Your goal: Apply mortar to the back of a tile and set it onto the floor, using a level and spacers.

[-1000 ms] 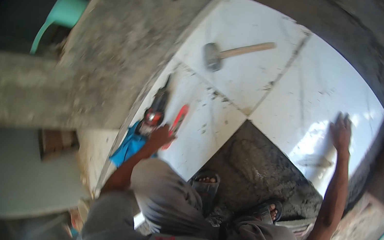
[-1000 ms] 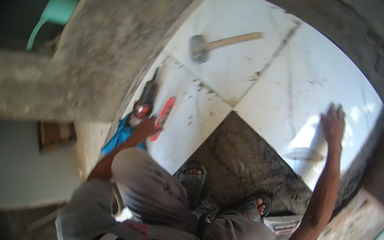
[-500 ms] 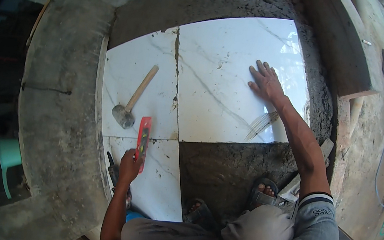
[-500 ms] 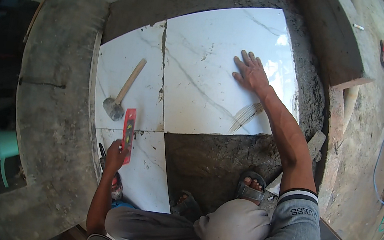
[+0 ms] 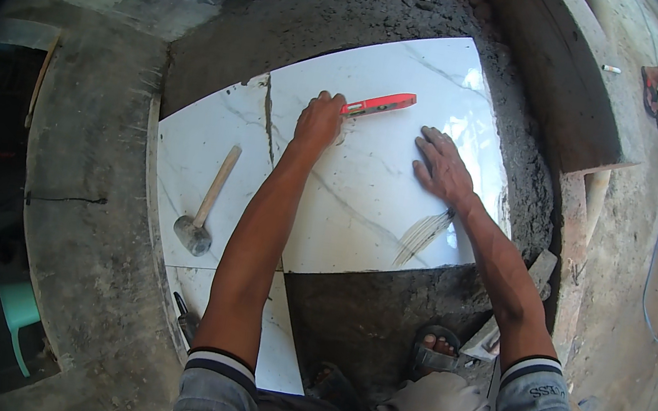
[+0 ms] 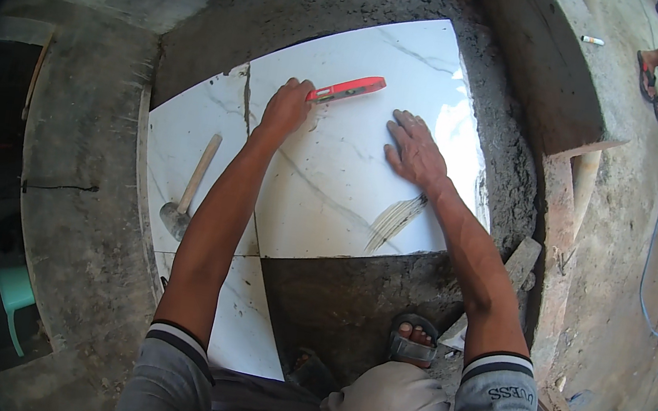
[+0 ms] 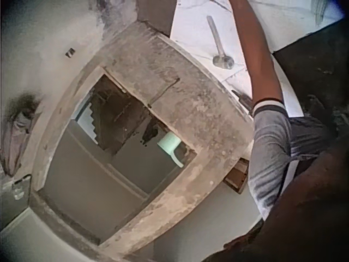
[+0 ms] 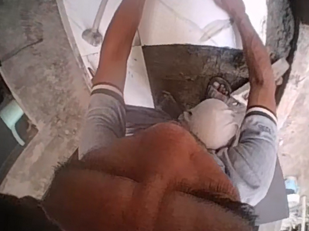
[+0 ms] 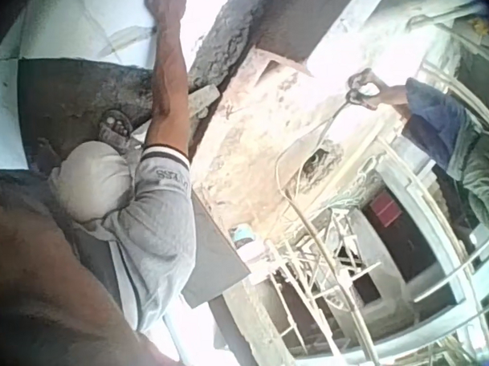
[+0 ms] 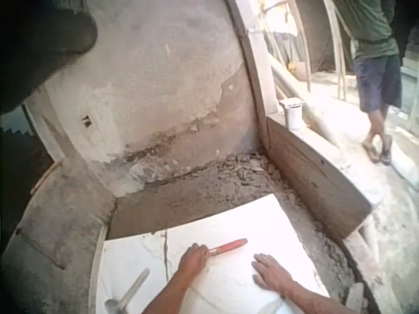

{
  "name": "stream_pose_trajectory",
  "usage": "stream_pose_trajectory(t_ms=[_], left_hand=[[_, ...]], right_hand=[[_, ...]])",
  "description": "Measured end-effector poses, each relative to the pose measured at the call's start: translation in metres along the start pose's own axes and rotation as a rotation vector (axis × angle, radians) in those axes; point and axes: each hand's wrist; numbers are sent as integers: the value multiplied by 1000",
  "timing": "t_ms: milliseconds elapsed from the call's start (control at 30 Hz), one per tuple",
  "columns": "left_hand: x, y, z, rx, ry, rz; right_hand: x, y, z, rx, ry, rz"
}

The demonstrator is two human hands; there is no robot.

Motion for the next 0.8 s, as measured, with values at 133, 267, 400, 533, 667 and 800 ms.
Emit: stream_pose_trajectory(t_ms=[133, 267, 400, 533, 667, 800], left_hand=[[41, 19, -16, 51, 12, 34], [56, 29, -15, 74, 12, 30], [53, 33, -4, 28, -16, 16], [24, 34, 13, -121, 14, -272], [-54, 38, 39, -216, -59, -334], [-126, 48, 64, -119, -252, -95]], right_hand=[[1, 0, -2, -6, 19, 20], [2, 0, 0, -14, 15, 28], [3, 1, 2, -40, 36, 41], [3, 2, 3, -52, 26, 21], [2, 5, 2, -66, 18, 4], [0, 8, 0, -79, 9, -16]])
Point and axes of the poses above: each hand's wrist, its own x-axis towards the middle knuckle, its own y-axis out of the palm, z = x × y, and after that the axes turned 1 degree about -z, right-handed
